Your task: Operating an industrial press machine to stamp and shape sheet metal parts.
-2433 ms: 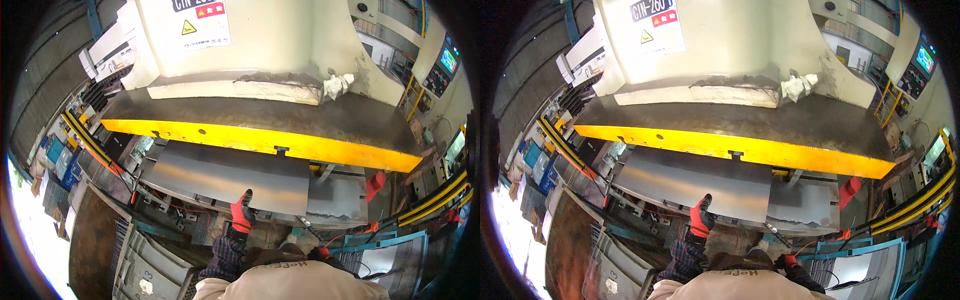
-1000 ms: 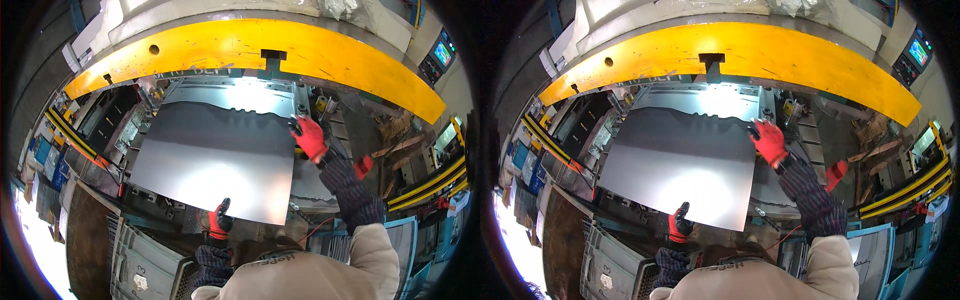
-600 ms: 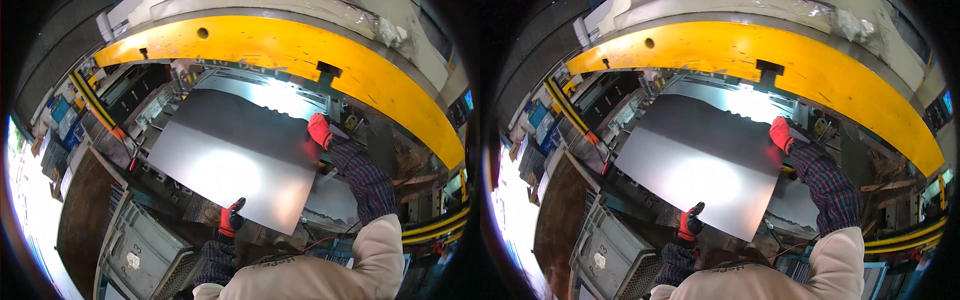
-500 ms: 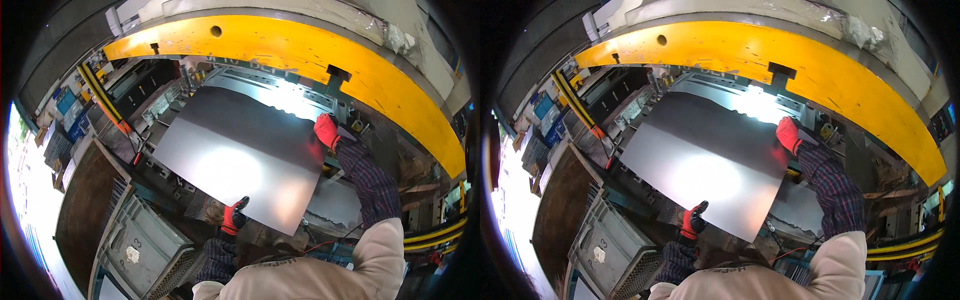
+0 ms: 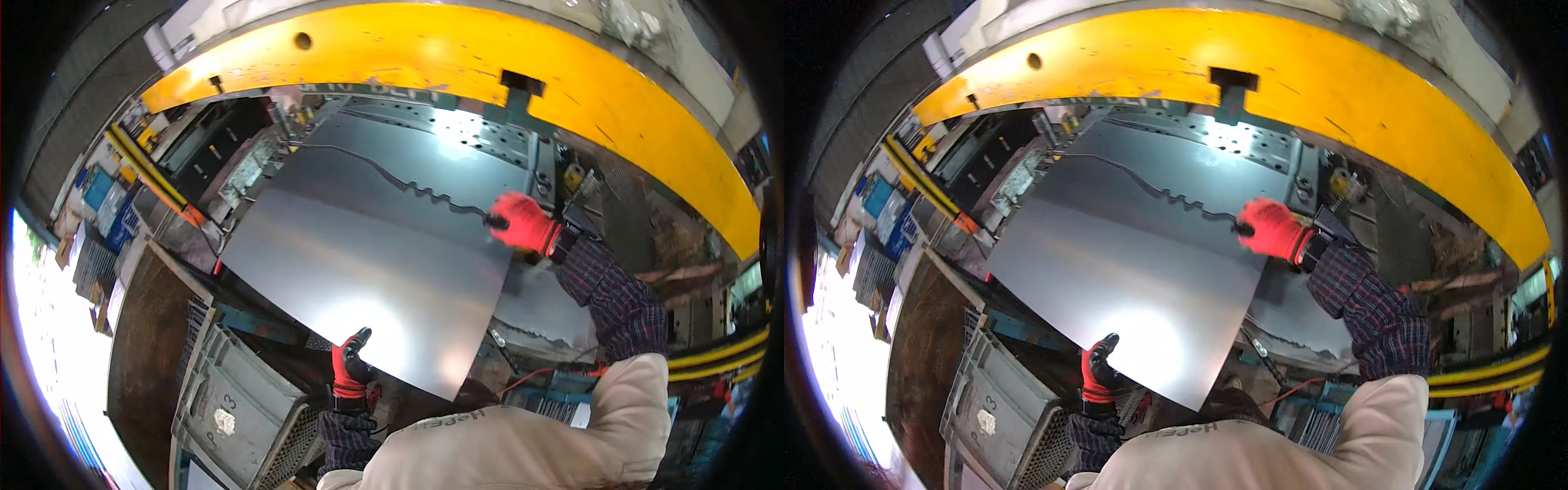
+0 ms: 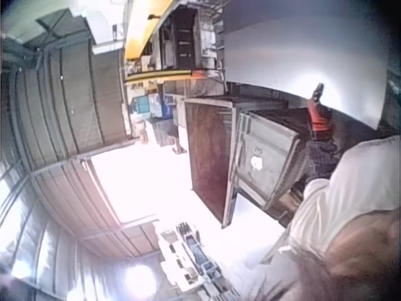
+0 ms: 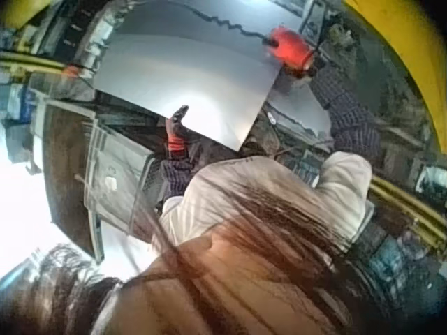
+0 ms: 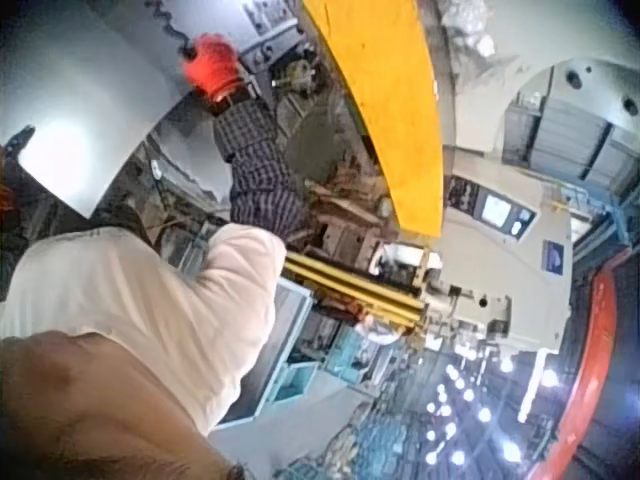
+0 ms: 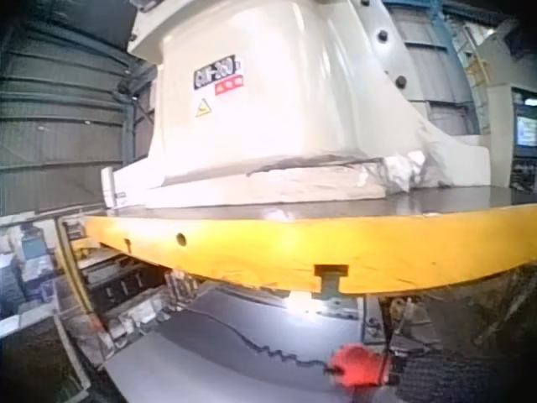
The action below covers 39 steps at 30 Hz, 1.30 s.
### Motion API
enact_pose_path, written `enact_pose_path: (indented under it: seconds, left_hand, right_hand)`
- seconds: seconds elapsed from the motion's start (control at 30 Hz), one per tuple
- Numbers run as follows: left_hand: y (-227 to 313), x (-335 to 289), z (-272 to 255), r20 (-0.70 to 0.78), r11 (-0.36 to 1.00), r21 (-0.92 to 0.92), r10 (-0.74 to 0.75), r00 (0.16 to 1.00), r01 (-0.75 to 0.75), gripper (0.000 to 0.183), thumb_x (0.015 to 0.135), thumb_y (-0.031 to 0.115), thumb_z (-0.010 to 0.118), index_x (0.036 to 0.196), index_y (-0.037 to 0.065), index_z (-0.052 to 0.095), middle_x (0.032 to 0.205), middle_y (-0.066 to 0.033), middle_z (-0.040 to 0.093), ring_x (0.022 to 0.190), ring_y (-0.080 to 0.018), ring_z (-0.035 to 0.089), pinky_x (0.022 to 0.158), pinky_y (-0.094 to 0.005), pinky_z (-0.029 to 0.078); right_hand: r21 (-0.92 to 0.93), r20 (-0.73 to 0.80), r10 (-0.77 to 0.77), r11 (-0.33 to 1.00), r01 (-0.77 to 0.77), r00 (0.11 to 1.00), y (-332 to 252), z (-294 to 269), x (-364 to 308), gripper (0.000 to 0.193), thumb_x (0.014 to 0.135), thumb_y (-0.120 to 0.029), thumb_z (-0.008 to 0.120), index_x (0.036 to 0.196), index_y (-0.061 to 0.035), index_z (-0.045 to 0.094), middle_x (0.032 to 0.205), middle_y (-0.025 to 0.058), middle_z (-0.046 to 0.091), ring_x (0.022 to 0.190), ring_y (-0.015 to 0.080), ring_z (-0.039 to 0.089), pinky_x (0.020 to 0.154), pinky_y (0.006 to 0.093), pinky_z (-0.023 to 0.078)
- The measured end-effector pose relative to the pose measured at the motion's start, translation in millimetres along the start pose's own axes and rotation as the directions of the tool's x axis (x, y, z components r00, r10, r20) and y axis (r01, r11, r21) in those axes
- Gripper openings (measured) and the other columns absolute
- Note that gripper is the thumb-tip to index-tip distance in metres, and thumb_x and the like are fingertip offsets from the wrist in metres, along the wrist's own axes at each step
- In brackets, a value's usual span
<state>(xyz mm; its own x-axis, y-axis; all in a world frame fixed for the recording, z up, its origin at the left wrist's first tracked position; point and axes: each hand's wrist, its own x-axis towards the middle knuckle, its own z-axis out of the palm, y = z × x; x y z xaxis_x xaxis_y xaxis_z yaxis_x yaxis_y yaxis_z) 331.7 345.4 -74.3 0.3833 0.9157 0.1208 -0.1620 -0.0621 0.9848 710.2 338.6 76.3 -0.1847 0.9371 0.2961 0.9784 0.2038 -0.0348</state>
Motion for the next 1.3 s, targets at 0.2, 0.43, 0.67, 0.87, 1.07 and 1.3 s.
enact_pose_path:
  seconds: [0.2,0.43,0.67,0.87,1.07,1.3]
  left_hand:
    - [-43.6,3.1,-7.6,-0.007,1.000,0.020,0.018,1.000,-0.018,0.058,0.077,0.044,0.035,0.097,-0.009,0.049,0.095,-0.0190,0.054,0.090,-0.0264,0.052,0.081,-0.0361,0.039]
    - [-36.9,5.4,-5.2,0.158,0.917,0.385,0.042,0.987,-0.101,0.045,0.077,0.029,0.033,0.099,-0.008,0.049,0.099,-0.0197,0.051,0.095,-0.0268,0.049,0.084,-0.0350,0.037]
    - [-56.9,6.1,-7.9,0.028,0.975,0.213,0.066,0.997,-0.070,0.044,0.076,0.029,0.041,0.101,-0.007,0.047,0.099,-0.0180,0.051,0.094,-0.0267,0.049,0.082,-0.0354,0.038]
    - [-22.4,3.7,2.5,-0.014,0.997,0.046,0.065,0.998,-0.064,0.039,0.073,0.018,0.041,0.100,-0.009,0.046,0.098,-0.0195,0.051,0.095,-0.0264,0.049,0.082,-0.0344,0.039]
    - [31.6,1.5,6.0,-0.107,0.998,-0.058,-0.001,0.994,-0.005,0.033,0.075,0.016,0.042,0.097,-0.006,0.048,0.095,-0.0172,0.053,0.090,-0.0250,0.051,0.081,-0.0348,0.039]
    - [80.9,-3.5,-2.0,0.042,0.880,0.416,0.233,0.972,-0.229,0.028,0.067,0.013,0.051,0.089,-0.005,0.053,0.090,-0.0162,0.056,0.086,-0.0228,0.053,0.078,-0.0322,0.041]
  right_hand:
    - [0.817,0.063,0.825,0.280,-0.504,0.562,54.1,32.2,-73.3,0.021,0.072,-0.024,0.056,0.074,-0.0036,0.057,0.063,0.0060,0.056,0.057,0.0121,0.052,0.053,0.0241,0.040]
    - [0.691,-0.114,0.800,0.490,-0.531,0.589,19.0,61.8,-99.4,0.031,0.067,-0.024,0.062,0.089,-0.0035,0.052,0.075,0.0088,0.054,0.068,0.0187,0.051,0.062,0.0265,0.040]
    - [-0.382,-0.250,0.326,0.832,-0.403,0.912,14.1,28.3,-46.6,0.036,0.060,-0.023,0.059,0.092,-0.0080,0.051,0.081,0.0093,0.050,0.079,0.0246,0.048,0.064,0.0334,0.038]
    - [-0.385,-0.110,0.148,0.905,-0.180,0.983,-1.8,25.0,-14.4,0.016,0.062,-0.020,0.056,0.073,-0.0087,0.053,0.072,0.0077,0.052,0.074,0.0252,0.050,0.061,0.0334,0.040]
    - [0.334,-0.508,0.660,0.744,-0.579,0.554,-12.9,29.7,-63.6,0.020,0.071,-0.021,0.053,0.083,-0.0050,0.055,0.077,0.0083,0.056,0.074,0.0238,0.053,0.065,0.0321,0.041]
    - [0.936,0.247,0.509,-0.345,-0.068,0.824,-38.5,46.3,-93.2,0.012,0.079,-0.010,0.047,0.084,-0.0027,0.054,0.074,0.0018,0.055,0.069,0.0076,0.050,0.062,0.0214,0.041]
